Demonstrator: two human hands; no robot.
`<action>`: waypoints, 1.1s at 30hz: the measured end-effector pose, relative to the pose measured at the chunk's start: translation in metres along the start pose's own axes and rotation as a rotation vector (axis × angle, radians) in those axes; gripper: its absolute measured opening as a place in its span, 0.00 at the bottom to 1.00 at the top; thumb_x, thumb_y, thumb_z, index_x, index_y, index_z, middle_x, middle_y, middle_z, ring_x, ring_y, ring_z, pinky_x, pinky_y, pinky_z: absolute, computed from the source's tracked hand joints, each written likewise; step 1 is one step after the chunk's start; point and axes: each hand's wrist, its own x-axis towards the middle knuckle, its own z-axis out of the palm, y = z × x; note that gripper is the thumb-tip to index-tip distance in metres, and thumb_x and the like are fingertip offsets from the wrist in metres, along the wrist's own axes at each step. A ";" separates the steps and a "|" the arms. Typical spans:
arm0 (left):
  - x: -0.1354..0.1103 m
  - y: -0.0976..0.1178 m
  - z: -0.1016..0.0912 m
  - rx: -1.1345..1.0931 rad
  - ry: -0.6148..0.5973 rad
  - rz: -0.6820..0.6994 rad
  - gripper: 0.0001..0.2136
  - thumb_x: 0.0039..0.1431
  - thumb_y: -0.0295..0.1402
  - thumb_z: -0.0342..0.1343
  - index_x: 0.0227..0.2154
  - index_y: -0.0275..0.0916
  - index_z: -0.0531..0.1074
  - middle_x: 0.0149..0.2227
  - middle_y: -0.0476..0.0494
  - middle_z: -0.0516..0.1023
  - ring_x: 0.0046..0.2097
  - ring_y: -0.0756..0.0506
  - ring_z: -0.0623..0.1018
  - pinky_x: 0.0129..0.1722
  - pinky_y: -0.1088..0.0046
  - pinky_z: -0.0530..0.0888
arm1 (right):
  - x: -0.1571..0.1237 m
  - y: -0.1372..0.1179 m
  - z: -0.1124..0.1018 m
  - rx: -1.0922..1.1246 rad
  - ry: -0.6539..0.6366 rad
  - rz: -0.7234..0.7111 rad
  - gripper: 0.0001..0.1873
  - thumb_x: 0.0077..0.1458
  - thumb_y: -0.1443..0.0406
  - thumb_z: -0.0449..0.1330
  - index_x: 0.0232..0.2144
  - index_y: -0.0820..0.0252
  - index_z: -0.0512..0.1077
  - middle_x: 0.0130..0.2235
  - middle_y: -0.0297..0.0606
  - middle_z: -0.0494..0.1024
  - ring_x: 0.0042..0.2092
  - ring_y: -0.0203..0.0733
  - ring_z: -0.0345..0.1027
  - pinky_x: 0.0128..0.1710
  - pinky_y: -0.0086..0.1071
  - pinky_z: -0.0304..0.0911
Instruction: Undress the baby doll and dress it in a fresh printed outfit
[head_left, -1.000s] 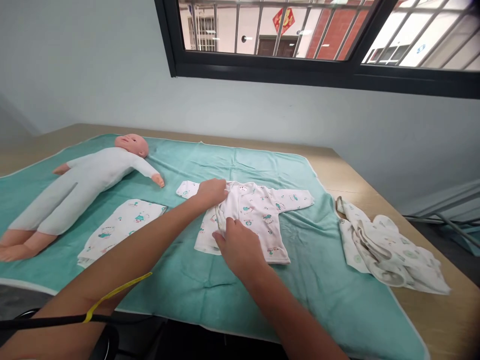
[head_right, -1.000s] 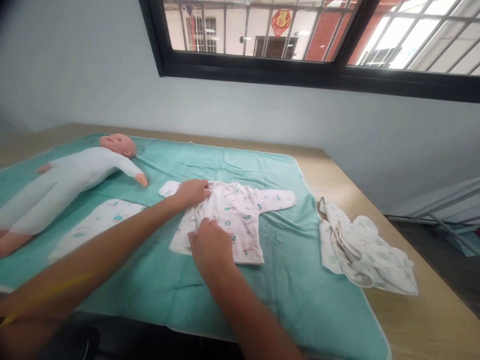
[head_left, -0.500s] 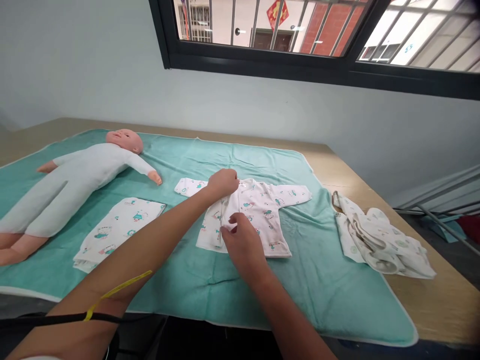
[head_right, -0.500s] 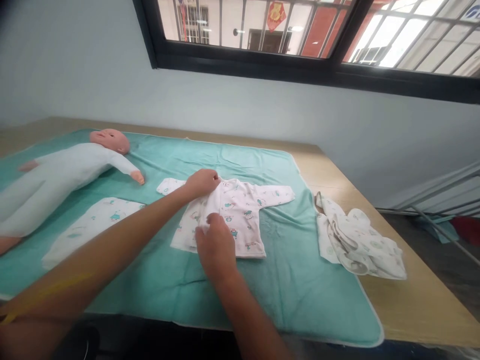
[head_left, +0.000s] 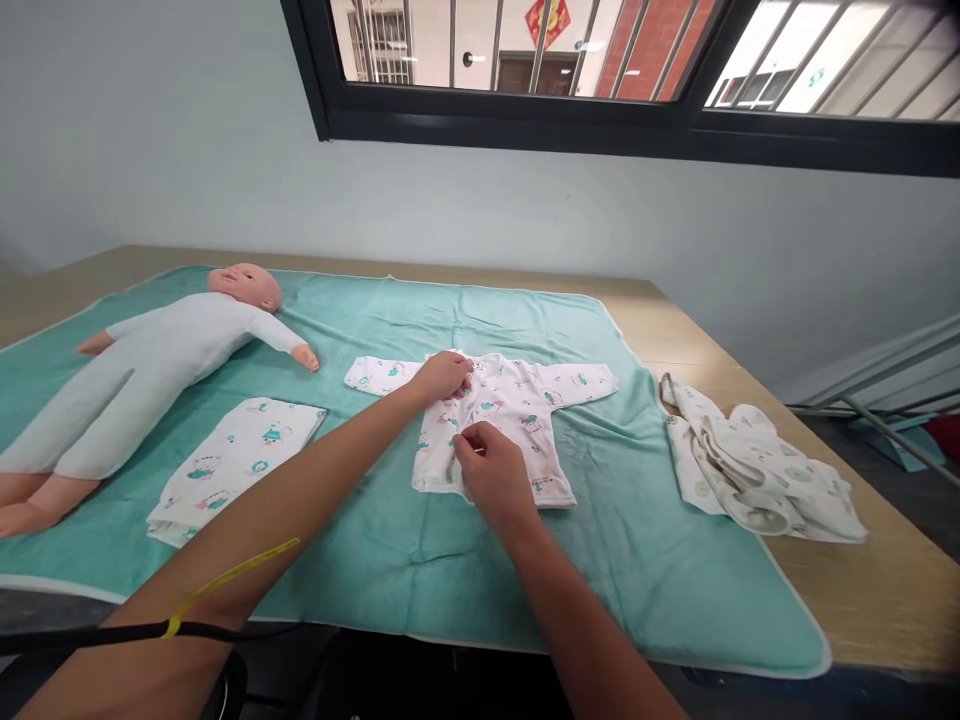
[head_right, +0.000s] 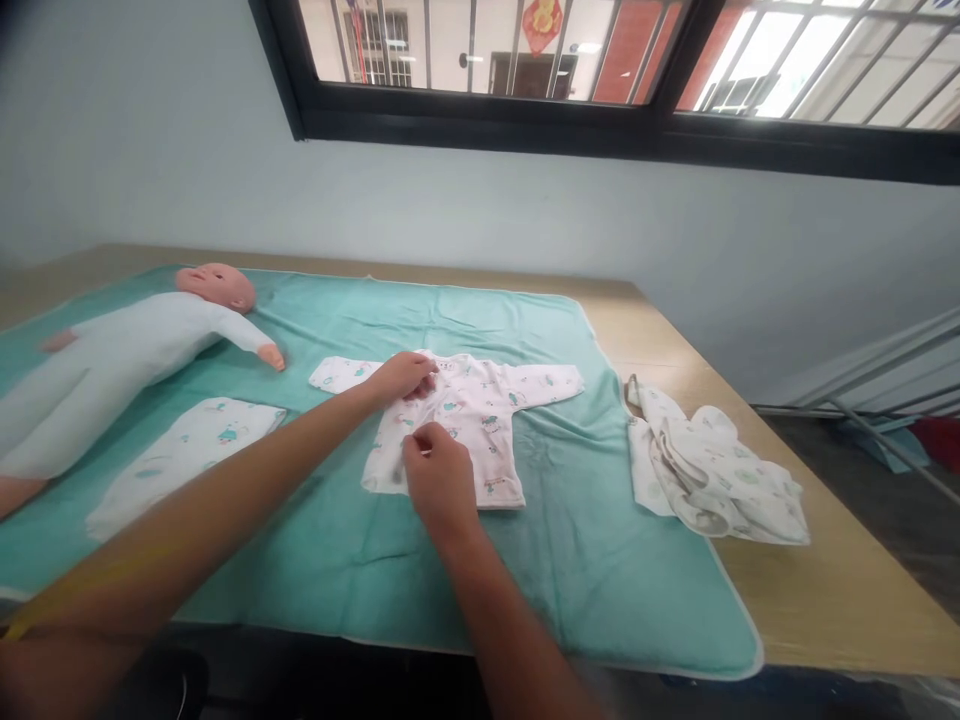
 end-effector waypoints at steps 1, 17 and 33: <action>-0.003 -0.003 0.002 0.015 0.015 0.036 0.12 0.64 0.35 0.46 0.37 0.37 0.75 0.39 0.41 0.81 0.36 0.47 0.79 0.34 0.72 0.75 | -0.002 0.000 -0.002 0.002 0.019 -0.011 0.10 0.55 0.59 0.54 0.25 0.56 0.68 0.28 0.30 0.76 0.32 0.38 0.67 0.33 0.31 0.58; -0.101 -0.032 -0.008 0.641 0.154 -0.076 0.27 0.64 0.52 0.43 0.59 0.41 0.61 0.44 0.39 0.80 0.43 0.38 0.79 0.35 0.67 0.68 | -0.019 0.008 -0.034 -0.631 -0.161 0.001 0.24 0.60 0.60 0.52 0.57 0.59 0.66 0.33 0.41 0.79 0.37 0.50 0.72 0.32 0.35 0.54; -0.128 -0.035 -0.034 0.544 0.001 -0.101 0.19 0.62 0.51 0.48 0.46 0.49 0.76 0.39 0.45 0.82 0.43 0.39 0.79 0.39 0.67 0.71 | -0.026 0.003 -0.057 -0.860 -0.448 -0.249 0.24 0.65 0.59 0.49 0.61 0.52 0.65 0.38 0.42 0.80 0.38 0.49 0.73 0.31 0.34 0.54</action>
